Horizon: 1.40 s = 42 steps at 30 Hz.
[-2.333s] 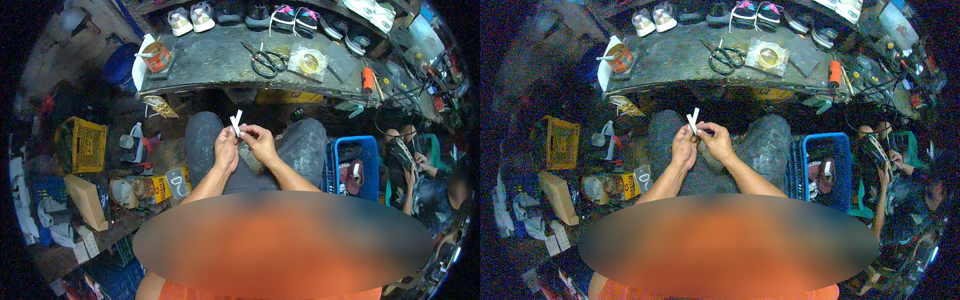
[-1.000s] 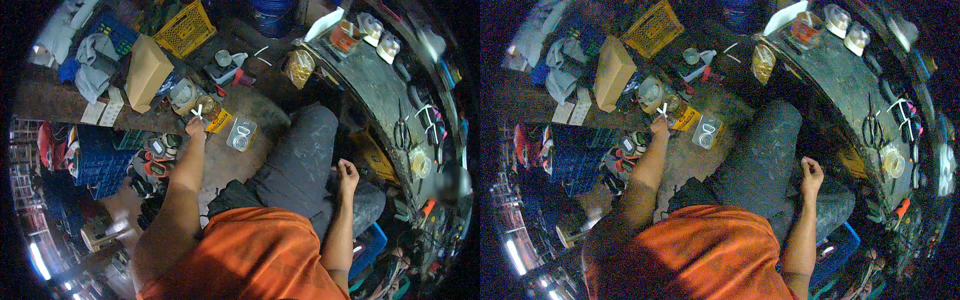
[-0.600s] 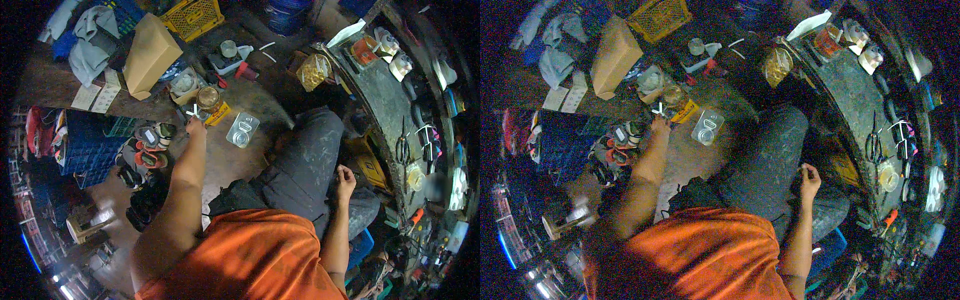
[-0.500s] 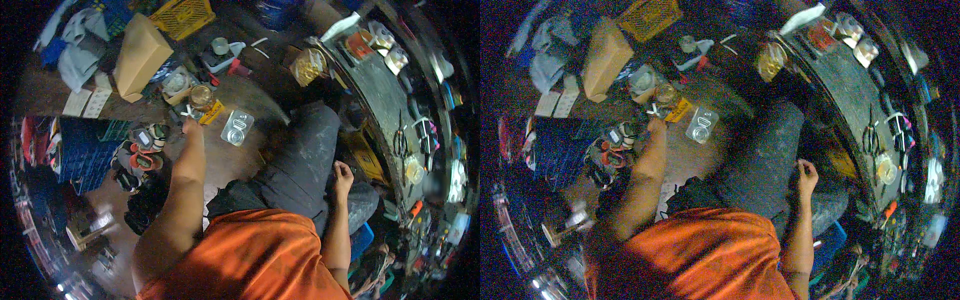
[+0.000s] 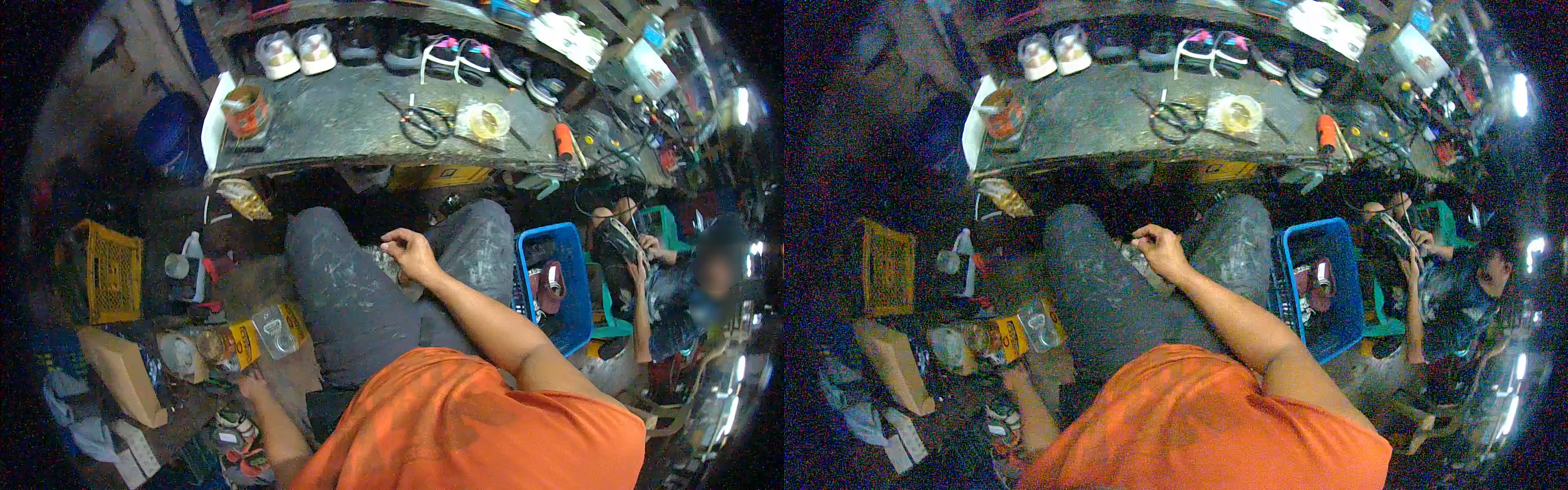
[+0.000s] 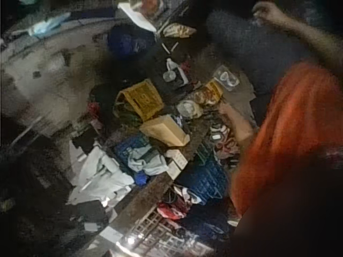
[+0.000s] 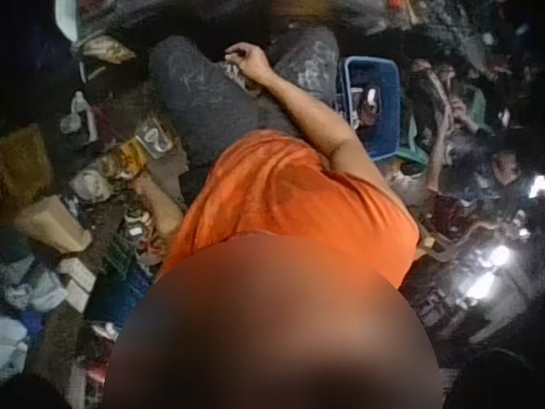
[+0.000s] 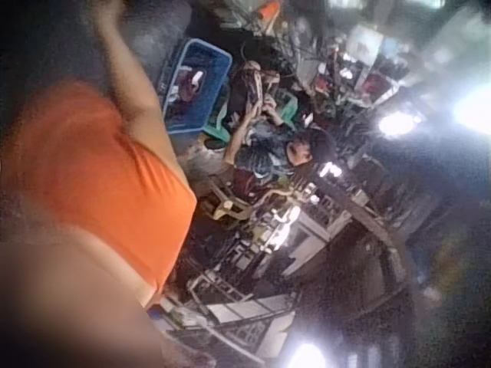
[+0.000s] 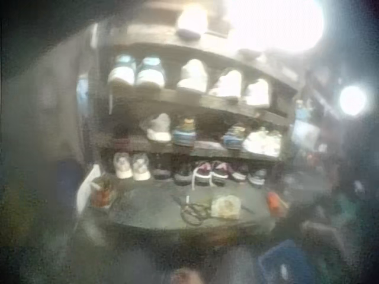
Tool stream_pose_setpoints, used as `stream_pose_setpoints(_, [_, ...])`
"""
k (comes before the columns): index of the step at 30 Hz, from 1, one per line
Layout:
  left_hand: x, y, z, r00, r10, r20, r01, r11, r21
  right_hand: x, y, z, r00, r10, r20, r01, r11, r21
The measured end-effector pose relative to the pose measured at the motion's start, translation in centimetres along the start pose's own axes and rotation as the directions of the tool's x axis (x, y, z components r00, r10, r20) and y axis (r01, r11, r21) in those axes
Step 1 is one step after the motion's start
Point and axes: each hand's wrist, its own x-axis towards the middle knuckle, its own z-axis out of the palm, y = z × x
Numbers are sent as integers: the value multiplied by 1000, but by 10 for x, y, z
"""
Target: The person applies glue to the sole of a white sneaker using a small stick, then presses the sole to the upper. They repeat the process on a second white sneaker and then handle a black sneaker, pressing its sole and upper together. The person places the finished white sneakers on a nearby shelf.
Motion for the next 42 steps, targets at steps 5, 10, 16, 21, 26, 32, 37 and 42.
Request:
stream_pose_setpoints(5, [-84,-3,85,870,227,437,-315,939,139,-3,-9,-11,993,-58,-99,65,996,68])
stream_pose_setpoints(10, [-234,42,227,444,139,885,-703,667,248,-13,-22,-43,973,-30,-229,104,942,319])
stream_pose_setpoints(16, [-377,-1,332,70,-159,985,-994,-98,54,-8,-21,-128,828,-111,-549,302,915,269])
stream_pose_setpoints(21, [-402,-38,357,233,-208,950,-852,-514,97,62,0,-255,713,-290,-639,54,931,-361])
stream_pose_setpoints(26, [-401,-42,362,217,-221,951,-858,-507,78,138,7,-327,875,-345,-341,-16,683,-730])
stream_pose_setpoints(32, [-398,-37,352,226,-150,962,-868,-479,129,180,-33,-374,938,-99,-332,-158,731,-664])
stream_pose_setpoints(37, [-396,-35,348,209,-126,970,-879,-459,130,140,-47,-317,520,-783,-341,423,583,-694])
stream_pose_setpoints(42, [-395,-41,350,174,-131,976,-885,-456,96,98,-46,-255,722,-691,-38,435,496,-752])
